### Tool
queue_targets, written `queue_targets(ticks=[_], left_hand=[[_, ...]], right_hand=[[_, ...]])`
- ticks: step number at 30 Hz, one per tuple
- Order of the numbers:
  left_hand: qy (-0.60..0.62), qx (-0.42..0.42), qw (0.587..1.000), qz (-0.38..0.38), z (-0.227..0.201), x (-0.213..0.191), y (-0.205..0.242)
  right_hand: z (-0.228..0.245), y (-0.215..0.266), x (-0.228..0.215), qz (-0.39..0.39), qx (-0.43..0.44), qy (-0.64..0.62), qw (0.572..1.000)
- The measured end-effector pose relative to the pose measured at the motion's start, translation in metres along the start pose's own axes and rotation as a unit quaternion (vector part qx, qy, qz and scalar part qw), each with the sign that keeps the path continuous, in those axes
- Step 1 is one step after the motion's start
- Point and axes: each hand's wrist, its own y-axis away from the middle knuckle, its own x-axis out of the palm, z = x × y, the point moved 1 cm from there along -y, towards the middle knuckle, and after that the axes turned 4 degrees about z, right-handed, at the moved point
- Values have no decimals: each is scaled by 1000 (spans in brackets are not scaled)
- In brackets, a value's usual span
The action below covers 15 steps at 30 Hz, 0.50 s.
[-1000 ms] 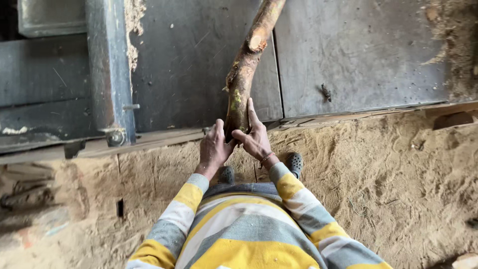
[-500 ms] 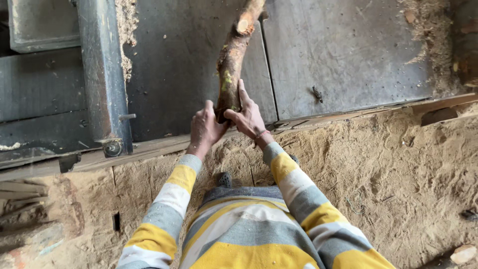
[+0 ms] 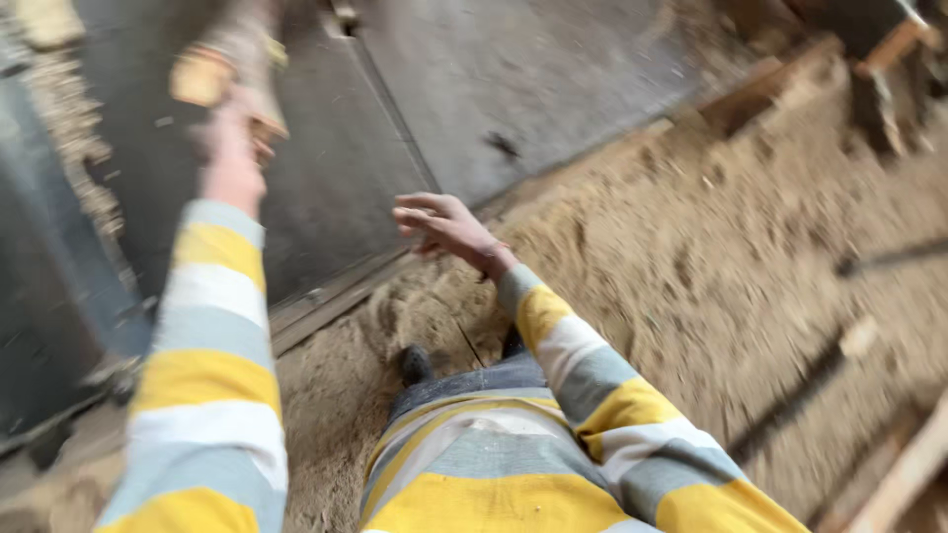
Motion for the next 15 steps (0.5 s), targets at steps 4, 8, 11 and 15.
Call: queue_targets(ticks=[4, 8, 11, 15], left_hand=[[272, 36, 955, 112, -3, 15, -29], [-9, 247, 966, -75, 77, 62, 35], [-24, 281, 958, -59, 130, 134, 118], [-338, 386, 857, 44, 133, 230, 241]], right_hand=[[-27, 62, -123, -155, 38, -7, 987], [-17, 94, -279, -334, -18, 382, 861], [19, 90, -397, -387, -81, 561, 728], [83, 62, -522, -402, 13, 686, 606]])
